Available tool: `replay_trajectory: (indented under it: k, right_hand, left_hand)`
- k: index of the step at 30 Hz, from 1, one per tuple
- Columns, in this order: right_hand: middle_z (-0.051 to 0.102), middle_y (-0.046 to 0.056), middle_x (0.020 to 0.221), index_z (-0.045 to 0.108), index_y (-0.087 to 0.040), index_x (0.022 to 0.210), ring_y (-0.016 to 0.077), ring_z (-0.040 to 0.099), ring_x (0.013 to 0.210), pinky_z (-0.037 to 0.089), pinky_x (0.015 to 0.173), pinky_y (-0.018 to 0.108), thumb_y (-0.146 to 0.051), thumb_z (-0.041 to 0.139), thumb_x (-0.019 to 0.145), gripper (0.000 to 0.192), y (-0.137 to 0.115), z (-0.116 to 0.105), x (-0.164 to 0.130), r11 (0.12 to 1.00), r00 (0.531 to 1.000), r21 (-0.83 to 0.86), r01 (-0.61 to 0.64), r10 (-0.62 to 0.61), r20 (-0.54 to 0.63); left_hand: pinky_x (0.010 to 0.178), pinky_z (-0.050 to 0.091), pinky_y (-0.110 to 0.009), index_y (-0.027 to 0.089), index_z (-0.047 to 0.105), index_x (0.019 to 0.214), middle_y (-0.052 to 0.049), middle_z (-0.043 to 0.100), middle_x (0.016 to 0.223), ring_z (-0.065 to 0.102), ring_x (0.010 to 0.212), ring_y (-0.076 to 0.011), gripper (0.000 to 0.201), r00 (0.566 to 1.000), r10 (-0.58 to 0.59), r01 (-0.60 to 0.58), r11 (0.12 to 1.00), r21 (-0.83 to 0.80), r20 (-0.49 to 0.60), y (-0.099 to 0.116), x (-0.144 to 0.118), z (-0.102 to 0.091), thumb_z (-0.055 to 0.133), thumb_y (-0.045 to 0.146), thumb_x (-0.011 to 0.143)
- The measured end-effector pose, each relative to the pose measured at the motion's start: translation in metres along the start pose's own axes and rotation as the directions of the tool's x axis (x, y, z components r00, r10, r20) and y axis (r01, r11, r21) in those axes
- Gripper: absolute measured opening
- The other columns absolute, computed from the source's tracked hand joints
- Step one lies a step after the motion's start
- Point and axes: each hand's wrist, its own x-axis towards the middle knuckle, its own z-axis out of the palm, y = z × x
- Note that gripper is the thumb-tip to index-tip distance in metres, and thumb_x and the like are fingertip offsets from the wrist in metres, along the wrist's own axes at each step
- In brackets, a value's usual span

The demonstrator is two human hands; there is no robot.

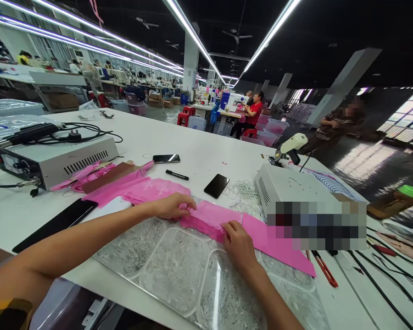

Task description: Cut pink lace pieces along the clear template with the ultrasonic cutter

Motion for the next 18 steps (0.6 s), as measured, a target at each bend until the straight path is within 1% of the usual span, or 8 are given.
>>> replay_trajectory:
  k: [2,5,7,9,11,13,15,18]
  right_hand:
    - [0.068,0.008,0.094,0.07,-0.022,0.098,0.0201,0.065,0.084,0.053,0.071,0.032,-0.019,0.044,0.086,0.028,-0.003,-0.005,-0.014,0.997,0.997,-0.01,0.073,-0.073,0.009]
    - [0.069,0.006,0.094,0.069,-0.023,0.101,0.0172,0.066,0.079,0.054,0.068,0.028,-0.014,0.046,0.086,0.029,-0.02,-0.007,-0.042,0.976,0.975,-0.008,0.22,-0.219,0.038]
    - [0.07,0.006,0.091,0.067,-0.023,0.102,0.0154,0.067,0.076,0.054,0.066,0.025,-0.009,0.044,0.087,0.03,-0.038,-0.007,-0.059,0.936,0.935,-0.011,0.353,-0.352,0.052]
    - [0.069,0.005,0.087,0.066,-0.023,0.101,0.0142,0.067,0.074,0.054,0.065,0.023,-0.008,0.043,0.088,0.03,-0.056,-0.007,-0.069,0.904,0.897,0.057,0.423,-0.427,0.112]
    - [0.068,0.004,0.085,0.065,-0.023,0.099,0.0132,0.066,0.074,0.054,0.065,0.022,-0.01,0.044,0.09,0.026,-0.069,-0.01,-0.068,0.899,0.878,0.175,0.402,-0.433,0.207]
    - [0.068,0.004,0.086,0.066,-0.024,0.098,0.0121,0.066,0.071,0.054,0.063,0.021,-0.016,0.046,0.091,0.022,-0.073,-0.014,-0.055,0.907,0.88,0.274,0.32,-0.392,0.27]
    - [0.069,0.005,0.088,0.067,-0.023,0.097,0.0115,0.064,0.066,0.053,0.06,0.022,-0.024,0.047,0.093,0.021,-0.069,-0.015,-0.033,0.925,0.916,0.324,0.197,-0.292,0.276]
    - [0.068,0.006,0.083,0.069,-0.022,0.092,0.0139,0.06,0.062,0.051,0.057,0.027,-0.038,0.05,0.09,0.025,-0.054,-0.007,0.006,0.95,0.96,0.311,-0.012,-0.076,0.268]
  left_hand:
    - [0.079,0.048,-0.023,0.016,0.067,0.102,-0.003,0.067,0.095,0.063,0.09,-0.0152,0.021,0.998,0.064,-0.064,0.998,0.009,0.027,0.001,-0.02,0.003,0.057,0.007,0.085]
    - [0.079,0.046,-0.022,0.018,0.069,0.088,-0.004,0.067,0.09,0.062,0.089,-0.0154,0.017,0.987,0.145,-0.148,0.988,0.036,0.075,0.003,-0.058,0.013,0.058,0.006,0.085]
    - [0.078,0.046,-0.024,0.018,0.068,0.083,-0.005,0.067,0.088,0.061,0.086,-0.0164,0.017,0.981,0.165,-0.172,0.983,0.066,0.097,0.005,-0.084,0.02,0.058,0.005,0.085]
    - [0.078,0.046,-0.026,0.018,0.067,0.081,-0.005,0.067,0.085,0.061,0.083,-0.0177,0.018,0.979,0.168,-0.18,0.979,0.101,0.116,0.006,-0.106,0.023,0.059,0.002,0.082]
    - [0.079,0.046,-0.027,0.019,0.067,0.079,-0.005,0.066,0.082,0.06,0.083,-0.0185,0.021,0.979,0.158,-0.176,0.975,0.138,0.129,0.007,-0.121,0.021,0.06,-0.002,0.077]
    - [0.077,0.046,-0.027,0.019,0.067,0.08,-0.004,0.066,0.082,0.061,0.083,-0.0184,0.025,0.982,0.139,-0.161,0.971,0.178,0.128,0.008,-0.124,0.015,0.059,-0.004,0.073]
    - [0.074,0.046,-0.026,0.018,0.068,0.084,-0.004,0.066,0.084,0.061,0.083,-0.0177,0.025,0.987,0.114,-0.137,0.965,0.225,0.112,0.01,-0.113,0.009,0.058,-0.003,0.074]
    - [0.078,0.046,-0.029,0.016,0.069,0.09,-0.007,0.066,0.088,0.061,0.086,-0.019,0.018,0.995,0.078,-0.094,0.946,0.311,0.064,0.013,-0.073,0.005,0.054,0.006,0.087]
